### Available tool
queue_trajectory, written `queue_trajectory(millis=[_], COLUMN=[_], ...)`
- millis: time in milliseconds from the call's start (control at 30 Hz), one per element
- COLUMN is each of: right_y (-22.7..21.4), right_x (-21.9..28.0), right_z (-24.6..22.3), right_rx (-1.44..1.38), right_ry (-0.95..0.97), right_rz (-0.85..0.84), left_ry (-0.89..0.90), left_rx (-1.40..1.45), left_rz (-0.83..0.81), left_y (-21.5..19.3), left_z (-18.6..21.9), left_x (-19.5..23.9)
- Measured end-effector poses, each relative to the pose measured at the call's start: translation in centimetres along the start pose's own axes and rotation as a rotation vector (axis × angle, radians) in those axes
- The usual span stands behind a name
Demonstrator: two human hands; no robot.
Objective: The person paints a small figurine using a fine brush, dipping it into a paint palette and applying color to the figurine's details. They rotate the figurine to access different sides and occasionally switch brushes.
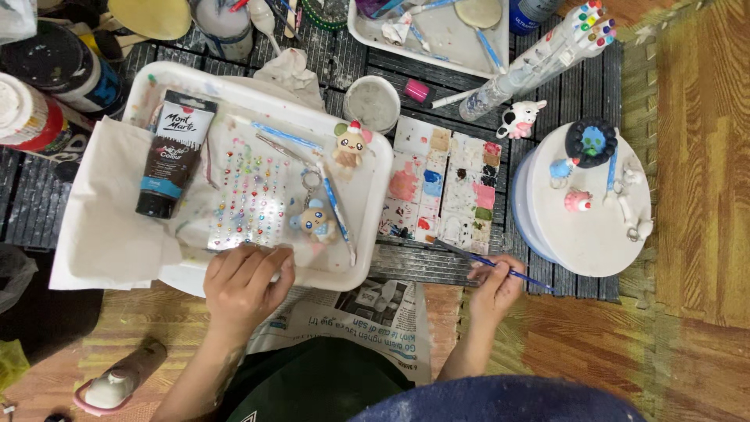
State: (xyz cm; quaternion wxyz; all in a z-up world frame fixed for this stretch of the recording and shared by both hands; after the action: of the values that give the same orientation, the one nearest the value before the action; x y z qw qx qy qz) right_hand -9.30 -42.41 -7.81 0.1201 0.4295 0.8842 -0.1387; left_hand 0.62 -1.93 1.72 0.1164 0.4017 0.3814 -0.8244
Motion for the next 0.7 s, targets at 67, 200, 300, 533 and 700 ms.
queue_trajectory(millis=[67,200,300,533,700], right_y=[-0.2,0.2,1.2,10.2,14.4], right_x=[-0.1,-0.1,-0.3,1.5,2.8], right_z=[0.0,-0.6,-2.4,-6.6,-8.6], right_rx=[0.034,0.08,0.009,-0.4,-0.349], right_ry=[0.019,-0.024,-0.066,0.029,-0.012], right_rz=[-0.029,-0.007,0.044,-0.167,-0.446], left_ry=[-0.008,-0.022,-0.02,-0.006,-0.004], left_rx=[-0.001,0.006,0.005,0.018,0.032], left_rz=[-0.002,-0.015,-0.021,-0.009,-0.002], left_y=[0.1,0.1,0.0,-0.3,-0.4], left_z=[0.1,0.1,0.0,-0.3,-0.7], left_x=[0.0,0.0,0.1,-0.1,0.0])
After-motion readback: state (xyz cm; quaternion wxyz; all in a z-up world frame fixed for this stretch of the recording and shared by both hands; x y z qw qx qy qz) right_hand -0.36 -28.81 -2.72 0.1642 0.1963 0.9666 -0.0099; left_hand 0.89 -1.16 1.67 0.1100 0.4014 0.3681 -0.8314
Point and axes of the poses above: each hand's wrist, its own x-axis away from the middle knuckle, its own y-axis out of the palm, z = x × y, the point moved 1 cm from there along -x, towards the middle knuckle, and after that the axes turned 10 degrees about z, right-handed, at the moved point
